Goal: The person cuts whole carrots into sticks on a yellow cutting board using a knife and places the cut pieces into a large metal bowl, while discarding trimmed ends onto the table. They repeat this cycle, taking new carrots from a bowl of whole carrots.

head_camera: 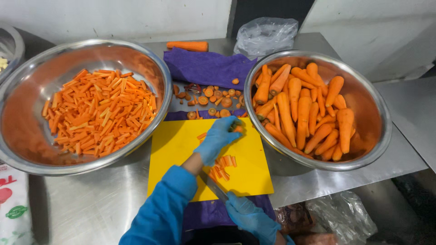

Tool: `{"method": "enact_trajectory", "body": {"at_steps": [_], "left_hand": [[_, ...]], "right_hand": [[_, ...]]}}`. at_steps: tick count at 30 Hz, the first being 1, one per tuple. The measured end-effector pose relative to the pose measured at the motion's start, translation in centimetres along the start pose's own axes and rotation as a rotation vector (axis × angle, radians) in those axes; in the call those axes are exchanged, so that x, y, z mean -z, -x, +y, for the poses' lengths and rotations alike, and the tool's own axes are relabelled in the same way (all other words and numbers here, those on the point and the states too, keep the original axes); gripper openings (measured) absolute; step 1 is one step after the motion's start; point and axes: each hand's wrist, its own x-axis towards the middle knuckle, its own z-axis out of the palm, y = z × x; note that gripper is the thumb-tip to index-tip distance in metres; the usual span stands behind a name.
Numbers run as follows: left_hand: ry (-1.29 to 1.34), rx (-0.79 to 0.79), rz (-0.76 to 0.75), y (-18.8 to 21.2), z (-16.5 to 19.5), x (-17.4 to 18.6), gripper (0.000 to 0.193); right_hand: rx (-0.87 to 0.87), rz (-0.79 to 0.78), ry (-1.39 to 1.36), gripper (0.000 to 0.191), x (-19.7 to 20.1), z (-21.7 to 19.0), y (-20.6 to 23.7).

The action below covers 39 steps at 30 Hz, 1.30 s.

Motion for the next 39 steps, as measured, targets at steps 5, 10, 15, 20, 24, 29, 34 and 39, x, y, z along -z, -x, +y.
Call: {"method": "enact_trajectory", "body": {"at_steps": [5,10,15,20,24,29,34,39], "left_hand": [[0.109,-0.035,0.286,11.1,-2.1,3.8,0.031],[-0.005,0.1,0.426,18.8,-5.8,1.7,0.037],[-0.074,0.065,0.42,19.4,-8.5,1.0,0.058],[-0.069,0.127,0.382,19.7,-7.5,1.6,0.065],[-0.145,0.008,0.452,20.4,-6.0,3.2,0.072],[-0.544,-0.315,0.249,19.4,-5.8,5.9,0.072],[-0.461,-0.281,0.249,19.3,-6.4,5.9,0.072],[-0.431,-0.251,0.257,19.6,-6.8,5.6,0.064]], "right_hand": [[1.117,0.573,1.138,0.04,3.8,2.5,-1.6],[0.454,0.269,0.502,0.038,1.3,-0.8,-4.2],[0.216,0.187,0.365,0.04,-0.6,-6.4,-2.9],[0.109,0.096,0.421,0.038,-1.0,-9.0,-2.6],[0.281,0.184,0.519,0.027,-1.8,-8.3,-2.7],[0.325,0.216,0.548,0.019,-2.5,-7.3,-2.9],[0.279,0.209,0.563,0.023,-3.2,-7.0,-3.1],[0.004,0.138,0.715,0.024,-5.0,-5.8,-4.8]]}}
